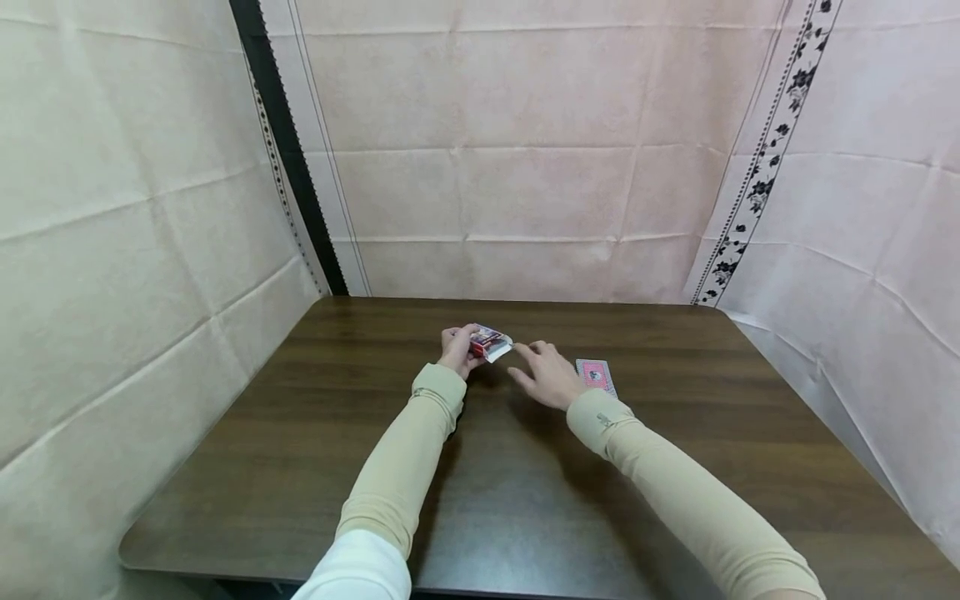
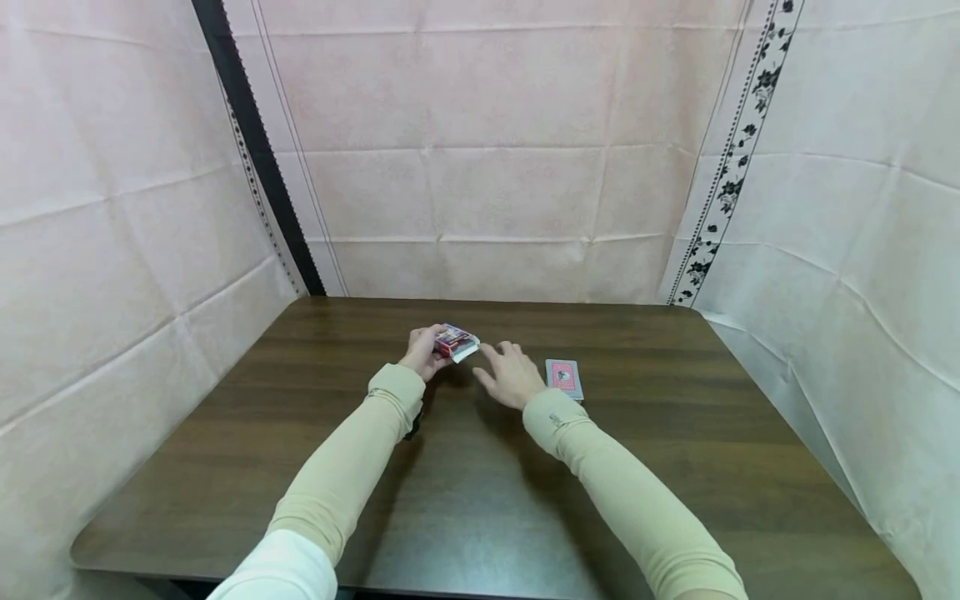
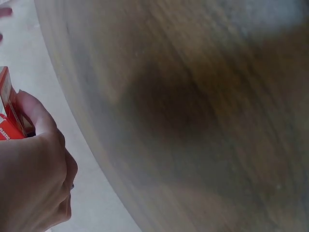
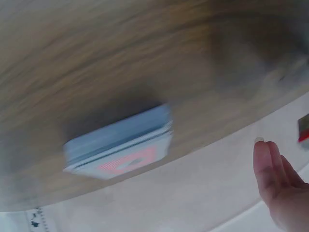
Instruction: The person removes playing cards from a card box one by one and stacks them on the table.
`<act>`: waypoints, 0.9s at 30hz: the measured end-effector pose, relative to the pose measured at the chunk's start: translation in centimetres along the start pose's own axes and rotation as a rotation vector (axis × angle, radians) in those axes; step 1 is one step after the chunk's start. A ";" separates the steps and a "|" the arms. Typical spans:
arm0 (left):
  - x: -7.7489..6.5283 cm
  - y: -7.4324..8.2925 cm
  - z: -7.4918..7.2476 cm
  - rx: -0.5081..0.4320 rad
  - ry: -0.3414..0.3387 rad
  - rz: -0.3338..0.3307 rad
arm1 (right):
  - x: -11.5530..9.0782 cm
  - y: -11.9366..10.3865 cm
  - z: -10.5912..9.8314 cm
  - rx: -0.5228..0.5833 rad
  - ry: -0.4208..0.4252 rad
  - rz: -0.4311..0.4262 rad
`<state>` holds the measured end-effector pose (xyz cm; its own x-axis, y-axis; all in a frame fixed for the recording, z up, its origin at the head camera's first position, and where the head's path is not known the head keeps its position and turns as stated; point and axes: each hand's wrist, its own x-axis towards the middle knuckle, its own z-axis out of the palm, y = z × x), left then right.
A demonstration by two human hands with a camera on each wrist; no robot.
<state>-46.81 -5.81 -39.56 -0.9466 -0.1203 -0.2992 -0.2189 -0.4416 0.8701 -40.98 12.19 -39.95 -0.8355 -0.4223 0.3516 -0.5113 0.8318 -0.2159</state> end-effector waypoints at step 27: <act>0.2 -0.2 0.0 0.031 -0.052 -0.015 | 1.3 -2.6 1.8 0.004 -0.106 0.071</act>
<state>-47.00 -5.78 -39.77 -0.9539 -0.0672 -0.2925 -0.2398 -0.4156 0.8774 -41.09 8.79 -40.58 -0.8861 -0.3981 0.2375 -0.4508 0.8596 -0.2406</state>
